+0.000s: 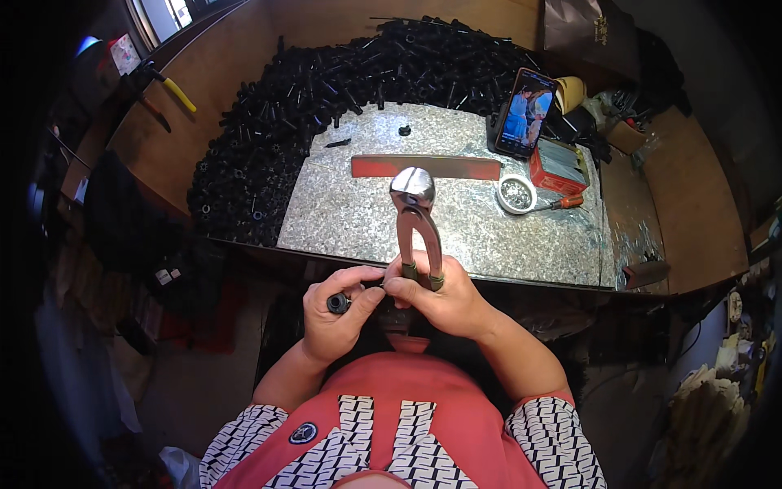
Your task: Assembling bundles of metal spokes for umbrella frames by adding connectors and securing them with tools.
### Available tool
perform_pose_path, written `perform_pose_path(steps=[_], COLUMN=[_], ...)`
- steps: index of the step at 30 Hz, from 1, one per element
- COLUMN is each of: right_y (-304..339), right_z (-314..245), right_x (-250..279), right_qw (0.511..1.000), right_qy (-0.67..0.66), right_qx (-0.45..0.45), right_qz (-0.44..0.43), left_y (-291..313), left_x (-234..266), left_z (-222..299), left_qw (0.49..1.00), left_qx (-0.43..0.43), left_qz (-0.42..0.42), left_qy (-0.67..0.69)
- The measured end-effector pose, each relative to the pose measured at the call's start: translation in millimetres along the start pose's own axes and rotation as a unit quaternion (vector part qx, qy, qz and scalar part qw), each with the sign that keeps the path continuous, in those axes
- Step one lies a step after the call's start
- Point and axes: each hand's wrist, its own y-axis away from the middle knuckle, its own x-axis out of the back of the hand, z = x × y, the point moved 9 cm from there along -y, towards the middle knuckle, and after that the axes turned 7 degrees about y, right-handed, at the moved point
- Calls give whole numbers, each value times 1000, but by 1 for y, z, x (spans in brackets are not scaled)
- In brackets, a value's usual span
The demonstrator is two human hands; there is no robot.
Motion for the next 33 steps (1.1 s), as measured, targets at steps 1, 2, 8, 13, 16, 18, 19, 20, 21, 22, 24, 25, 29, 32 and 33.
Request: perform_pose_path(steps=[1,2,8,13,16,18,19,20,21,22,24,25,29,32,33], right_y=[1,1,1,2,1,0,0,0,-1,-1,-2,-2,0,0,1], right_z=[2,4,14,17,16,14,13,13,12,11,6,7,9,7,8], right_x=[-1,-2,-8,-14,-16,-17,-17,-16,-15,-16,-10,-9,-12,-16,-17], right_qw=[1000,1000,997,995,995,993,993,992,991,991,991,991,988,988,987], right_qy=[8,17,-43,-73,-72,-104,-104,-111,-119,-120,-127,-133,-147,-151,-151], right_qx=[-11,-21,-55,-65,-61,-55,-56,-57,-59,-60,-34,-32,-47,-44,-46], right_qz=[-8,-16,-40,-33,-37,-28,-30,-23,-18,-21,-4,-5,-4,-10,-15], left_y=[1,1,5,5,7,8,9,9,9,9,10,13,13,10,11], left_x=[0,-1,2,3,4,7,7,10,13,15,17,18,7,3,2], left_z=[-1,-3,-4,-1,0,-3,-4,-6,-9,-9,-14,-24,-25,-20,-21], left_qw=[1000,1000,999,1000,999,999,999,999,998,998,999,999,998,997,997], left_qx=[6,12,19,-16,-36,-23,-22,-16,-10,-8,9,9,22,7,10], left_qz=[-7,-14,-1,2,17,27,28,42,56,59,48,50,-25,-24,-37], left_qy=[11,23,37,10,-13,-15,-15,-13,-13,-15,6,6,50,80,61])
